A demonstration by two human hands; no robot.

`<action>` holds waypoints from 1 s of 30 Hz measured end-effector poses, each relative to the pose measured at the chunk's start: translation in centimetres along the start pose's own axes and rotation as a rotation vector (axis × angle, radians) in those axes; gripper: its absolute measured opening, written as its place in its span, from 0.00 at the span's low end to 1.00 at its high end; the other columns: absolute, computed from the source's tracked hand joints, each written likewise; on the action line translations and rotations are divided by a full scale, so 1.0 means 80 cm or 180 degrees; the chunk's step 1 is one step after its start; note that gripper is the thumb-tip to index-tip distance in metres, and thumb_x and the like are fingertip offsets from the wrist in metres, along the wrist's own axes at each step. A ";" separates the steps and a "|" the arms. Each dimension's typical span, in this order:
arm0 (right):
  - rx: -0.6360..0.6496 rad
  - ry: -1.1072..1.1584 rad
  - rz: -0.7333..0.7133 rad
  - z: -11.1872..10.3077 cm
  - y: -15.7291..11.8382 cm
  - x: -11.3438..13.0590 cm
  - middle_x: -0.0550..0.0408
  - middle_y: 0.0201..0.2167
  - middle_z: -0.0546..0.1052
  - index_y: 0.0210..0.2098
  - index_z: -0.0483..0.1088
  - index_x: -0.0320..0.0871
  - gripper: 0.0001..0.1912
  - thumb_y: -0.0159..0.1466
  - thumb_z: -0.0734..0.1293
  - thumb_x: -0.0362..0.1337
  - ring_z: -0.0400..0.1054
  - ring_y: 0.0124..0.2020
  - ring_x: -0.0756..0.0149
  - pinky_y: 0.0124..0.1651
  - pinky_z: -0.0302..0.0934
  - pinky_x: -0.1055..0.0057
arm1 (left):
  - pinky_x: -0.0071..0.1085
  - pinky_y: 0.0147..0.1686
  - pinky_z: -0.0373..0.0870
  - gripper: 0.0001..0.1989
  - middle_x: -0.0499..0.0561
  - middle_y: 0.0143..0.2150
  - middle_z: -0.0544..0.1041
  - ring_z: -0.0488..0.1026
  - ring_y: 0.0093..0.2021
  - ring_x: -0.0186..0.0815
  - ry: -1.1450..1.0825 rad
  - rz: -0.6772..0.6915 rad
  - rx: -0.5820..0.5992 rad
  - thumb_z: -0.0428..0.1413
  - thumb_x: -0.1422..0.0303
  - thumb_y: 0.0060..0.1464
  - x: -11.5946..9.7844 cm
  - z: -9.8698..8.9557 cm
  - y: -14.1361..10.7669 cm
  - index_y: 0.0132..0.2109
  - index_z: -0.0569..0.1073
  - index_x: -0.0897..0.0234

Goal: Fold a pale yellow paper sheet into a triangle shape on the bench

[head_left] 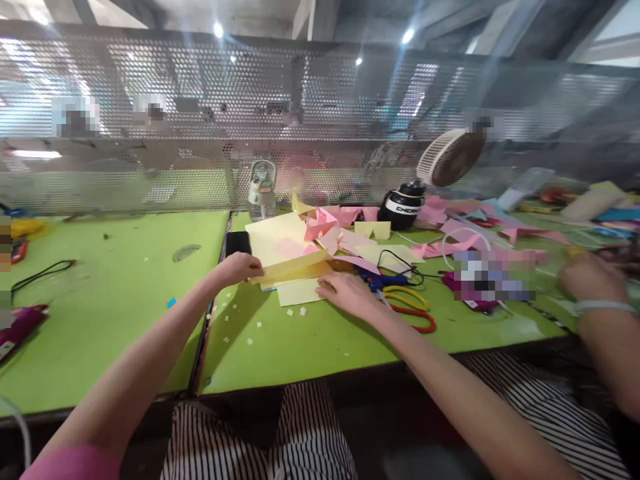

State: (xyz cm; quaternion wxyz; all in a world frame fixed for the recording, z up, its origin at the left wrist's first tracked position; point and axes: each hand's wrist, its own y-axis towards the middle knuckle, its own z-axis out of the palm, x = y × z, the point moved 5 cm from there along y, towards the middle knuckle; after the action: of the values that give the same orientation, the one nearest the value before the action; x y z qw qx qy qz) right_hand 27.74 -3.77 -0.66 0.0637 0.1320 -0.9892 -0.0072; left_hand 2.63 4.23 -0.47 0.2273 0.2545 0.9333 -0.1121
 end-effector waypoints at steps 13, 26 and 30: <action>-0.0358 0.0039 0.0065 0.002 0.035 -0.005 0.47 0.55 0.73 0.55 0.69 0.44 0.18 0.69 0.66 0.43 0.71 0.51 0.58 0.51 0.69 0.54 | 0.27 0.27 0.62 0.14 0.48 0.29 0.77 0.74 0.29 0.35 0.0215 -0.0290 -0.0833 0.55 0.56 0.57 -0.008 -0.049 -0.021 0.31 0.71 0.61; -0.0402 0.0098 -0.0343 -0.003 0.024 -0.001 0.43 0.50 0.79 0.49 0.75 0.40 0.17 0.67 0.63 0.43 0.73 0.52 0.50 0.54 0.67 0.54 | 0.32 0.27 0.64 0.12 0.54 0.32 0.79 0.75 0.28 0.38 0.1061 -0.0118 -0.0700 0.46 0.71 0.65 -0.056 -0.008 -0.070 0.43 0.75 0.64; -0.0657 0.0130 -0.0371 -0.006 -0.012 -0.002 0.44 0.49 0.80 0.49 0.74 0.44 0.17 0.66 0.61 0.41 0.74 0.52 0.48 0.51 0.69 0.55 | 0.32 0.27 0.67 0.12 0.53 0.35 0.81 0.76 0.30 0.37 0.1235 0.0293 -0.0399 0.48 0.77 0.62 -0.078 0.032 -0.131 0.42 0.75 0.62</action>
State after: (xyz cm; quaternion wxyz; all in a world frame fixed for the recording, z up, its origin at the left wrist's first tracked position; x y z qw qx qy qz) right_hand 28.20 -4.63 -0.25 0.0966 0.1821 -0.9723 -0.1100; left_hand 2.84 -8.15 1.28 0.0636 0.2990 0.9521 0.0077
